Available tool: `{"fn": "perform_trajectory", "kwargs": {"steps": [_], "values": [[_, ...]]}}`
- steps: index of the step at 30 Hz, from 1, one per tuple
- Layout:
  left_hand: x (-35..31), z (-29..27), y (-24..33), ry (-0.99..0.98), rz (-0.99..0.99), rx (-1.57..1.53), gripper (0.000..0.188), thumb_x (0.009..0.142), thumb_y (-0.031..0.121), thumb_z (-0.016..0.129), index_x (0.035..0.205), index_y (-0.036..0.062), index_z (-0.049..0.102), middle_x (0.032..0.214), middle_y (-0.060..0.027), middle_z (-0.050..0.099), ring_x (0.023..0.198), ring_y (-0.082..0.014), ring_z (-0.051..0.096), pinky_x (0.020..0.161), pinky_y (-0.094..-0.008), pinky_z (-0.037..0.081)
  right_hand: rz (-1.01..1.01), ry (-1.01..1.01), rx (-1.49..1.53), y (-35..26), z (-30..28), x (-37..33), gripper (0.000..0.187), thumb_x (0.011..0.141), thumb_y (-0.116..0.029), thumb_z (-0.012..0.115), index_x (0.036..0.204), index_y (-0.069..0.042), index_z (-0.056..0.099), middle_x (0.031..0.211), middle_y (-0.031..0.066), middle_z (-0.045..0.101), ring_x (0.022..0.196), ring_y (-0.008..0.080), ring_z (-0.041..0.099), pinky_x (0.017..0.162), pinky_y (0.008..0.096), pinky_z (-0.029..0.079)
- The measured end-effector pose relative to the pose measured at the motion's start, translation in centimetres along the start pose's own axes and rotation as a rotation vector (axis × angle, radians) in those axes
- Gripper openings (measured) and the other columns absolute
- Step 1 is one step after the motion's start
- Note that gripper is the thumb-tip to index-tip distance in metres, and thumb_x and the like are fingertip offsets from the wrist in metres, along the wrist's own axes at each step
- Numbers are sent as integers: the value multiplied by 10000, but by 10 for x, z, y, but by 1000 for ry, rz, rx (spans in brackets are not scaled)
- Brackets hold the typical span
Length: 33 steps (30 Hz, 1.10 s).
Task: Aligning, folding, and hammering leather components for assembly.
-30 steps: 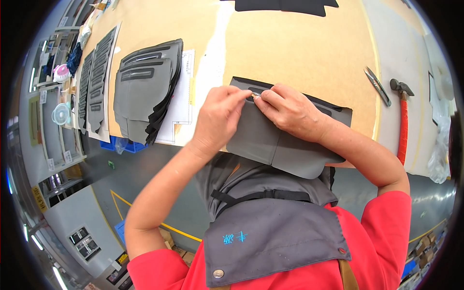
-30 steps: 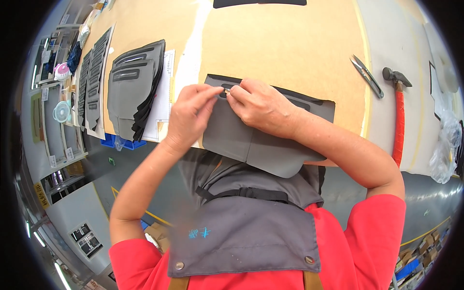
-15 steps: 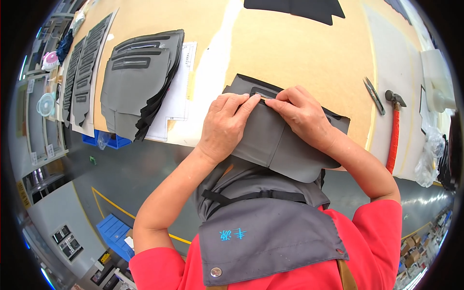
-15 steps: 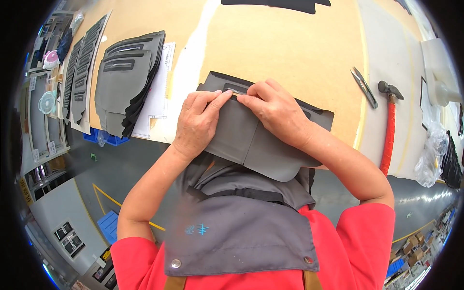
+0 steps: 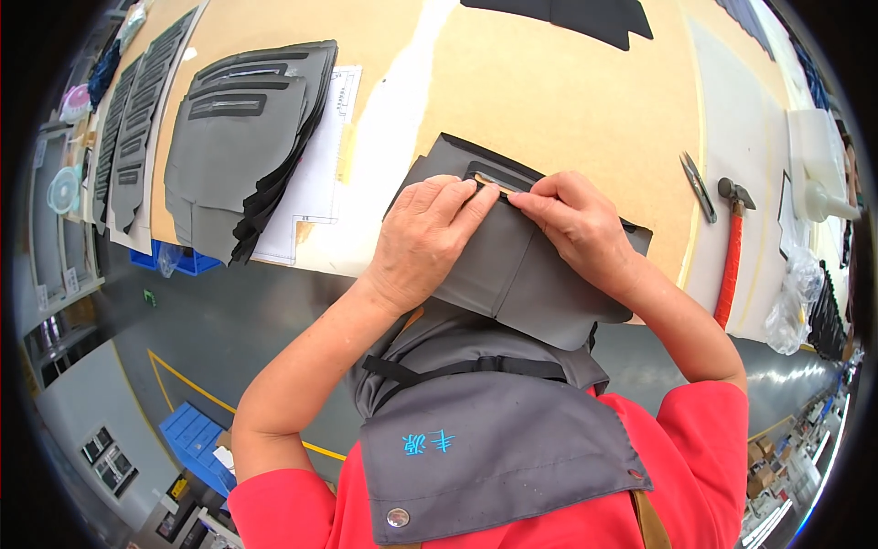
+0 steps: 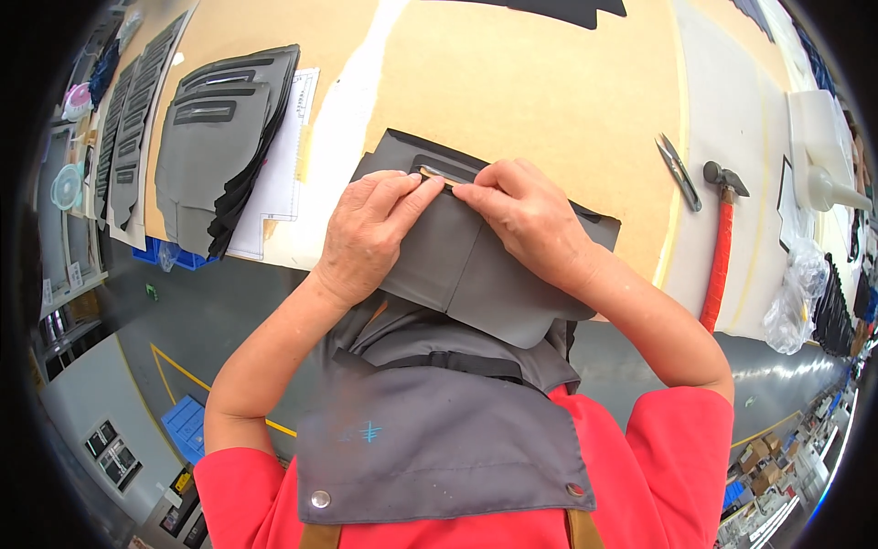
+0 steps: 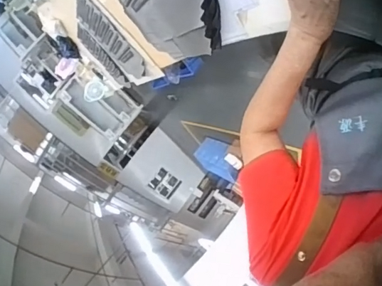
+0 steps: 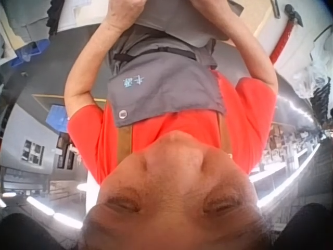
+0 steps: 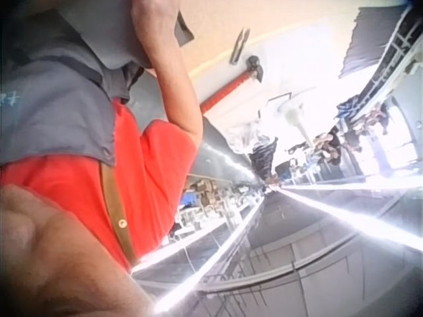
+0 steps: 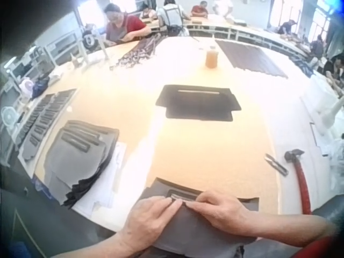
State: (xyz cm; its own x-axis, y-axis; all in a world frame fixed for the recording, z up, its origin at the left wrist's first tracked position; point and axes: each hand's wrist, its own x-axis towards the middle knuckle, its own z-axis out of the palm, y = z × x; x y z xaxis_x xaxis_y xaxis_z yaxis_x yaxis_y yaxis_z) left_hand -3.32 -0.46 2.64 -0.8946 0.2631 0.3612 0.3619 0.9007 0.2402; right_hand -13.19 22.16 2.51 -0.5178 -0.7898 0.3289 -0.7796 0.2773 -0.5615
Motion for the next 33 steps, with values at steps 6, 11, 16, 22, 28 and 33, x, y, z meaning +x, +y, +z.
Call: {"fn": "perform_trajectory", "kwargs": {"steps": [6, 11, 16, 22, 28, 33], "values": [[5, -7, 5, -51, 72, 49, 449, 836, 75, 661, 1283, 57, 688, 1186, -68, 628, 1139, -223, 621, 956, -350, 511, -110, -12, -136, -4, -3, 0, 390, 785, -9, 704, 1175, -21, 715, 987, 84, 638, 878, 271, 609, 784, 381, 553], [5, -6, 9, -58, 59, 5, 448, 829, 76, 661, 1272, 9, 674, 1221, -79, 644, 1146, -245, 628, 985, -365, 537, 283, -26, 163, -12, -12, -2, 149, 902, -68, 754, 1038, -22, 712, 926, 118, 659, 825, 297, 675, 726, 398, 550], [7, -9, 3, -66, 52, -21, 454, 836, 71, 654, 1287, 27, 674, 1201, -76, 647, 1147, -250, 632, 992, -365, 545, 206, 23, 125, -9, -6, -5, 183, 885, -29, 742, 1068, -32, 735, 926, 106, 659, 819, 278, 668, 713, 383, 549], [5, -9, 8, -119, 46, 14, 478, 864, 86, 635, 1340, 99, 670, 1202, -66, 612, 1203, -236, 602, 1028, -363, 509, -49, 3, -119, -4, -8, -13, 349, 792, -5, 718, 1140, -24, 741, 1004, 91, 637, 887, 255, 632, 740, 362, 552], [5, -6, 19, -148, 76, 38, 497, 869, 86, 634, 1366, 80, 646, 1237, -86, 600, 1223, -237, 588, 1045, -363, 494, -97, -9, -205, -7, -8, -12, 351, 772, -17, 698, 1121, -12, 731, 1036, 93, 621, 918, 256, 622, 766, 365, 558], [4, -4, 23, -137, 57, 13, 516, 862, 86, 642, 1375, 37, 625, 1270, -90, 600, 1212, -246, 594, 1044, -377, 504, 118, 79, 6, -8, -4, -17, 271, 813, 2, 748, 1082, -27, 731, 964, 91, 650, 861, 259, 642, 741, 364, 560]]}}
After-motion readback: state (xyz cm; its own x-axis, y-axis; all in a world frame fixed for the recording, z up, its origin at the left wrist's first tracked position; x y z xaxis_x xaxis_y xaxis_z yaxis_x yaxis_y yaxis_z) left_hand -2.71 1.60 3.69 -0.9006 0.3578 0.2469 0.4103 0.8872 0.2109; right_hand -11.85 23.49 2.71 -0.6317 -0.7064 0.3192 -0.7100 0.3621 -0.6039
